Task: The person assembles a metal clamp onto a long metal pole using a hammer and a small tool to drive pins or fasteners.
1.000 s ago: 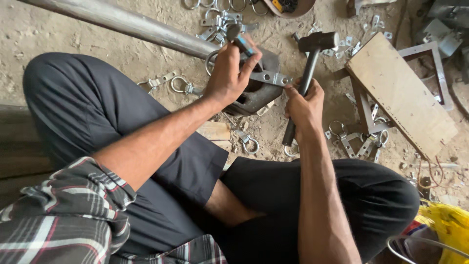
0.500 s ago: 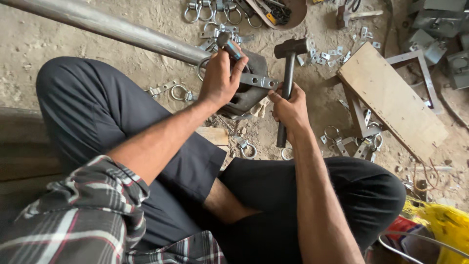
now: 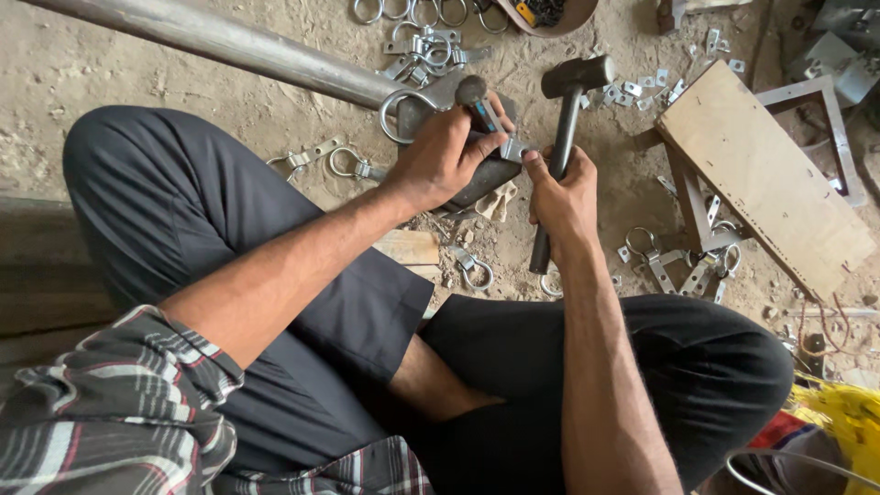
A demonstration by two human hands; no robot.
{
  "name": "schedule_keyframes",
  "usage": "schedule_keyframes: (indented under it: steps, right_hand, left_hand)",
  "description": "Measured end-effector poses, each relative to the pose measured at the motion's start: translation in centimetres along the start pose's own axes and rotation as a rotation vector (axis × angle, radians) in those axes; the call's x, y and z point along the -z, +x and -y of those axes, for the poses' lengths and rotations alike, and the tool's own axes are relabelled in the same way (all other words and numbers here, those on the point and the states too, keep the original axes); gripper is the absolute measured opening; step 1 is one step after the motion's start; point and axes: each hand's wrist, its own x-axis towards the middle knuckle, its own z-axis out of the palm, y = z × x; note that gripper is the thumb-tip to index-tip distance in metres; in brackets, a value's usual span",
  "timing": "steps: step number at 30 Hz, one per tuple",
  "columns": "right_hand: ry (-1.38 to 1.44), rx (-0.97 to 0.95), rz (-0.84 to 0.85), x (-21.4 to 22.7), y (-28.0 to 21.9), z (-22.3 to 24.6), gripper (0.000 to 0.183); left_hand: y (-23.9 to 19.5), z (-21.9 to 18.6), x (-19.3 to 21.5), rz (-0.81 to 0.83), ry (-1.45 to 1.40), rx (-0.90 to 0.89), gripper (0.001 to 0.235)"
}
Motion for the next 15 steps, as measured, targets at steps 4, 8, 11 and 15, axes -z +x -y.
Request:
schedule_keyframes:
  steps: [4,8,11,15]
  right_hand:
    - [-0.014,-0.021,0.005,0.06,-0.29,0.33,0.026]
    - [-0.044,-0.056,-0.002,-0.01,-0.6,0.73,0.026]
    - [-0.051,-0.062,-0.005,-0.18,-0.67,1.07,0.026]
    - [-0.054,-0.059,-0.011,-0.19,-0.68,1.0,0.026]
  left_hand:
    - [0.2,-0.12,0.08,-0.011,-0.042,0.018,0.021]
    - [0.02,0.3,-0.03,0.002,-0.057,0.014,0.022]
    - [-0.09,0.36,-0.19,0.007,-0.059,0.019,0.021]
    - [-0.17,0.39,-0.19,-0.001,0.0,-0.016,0.019]
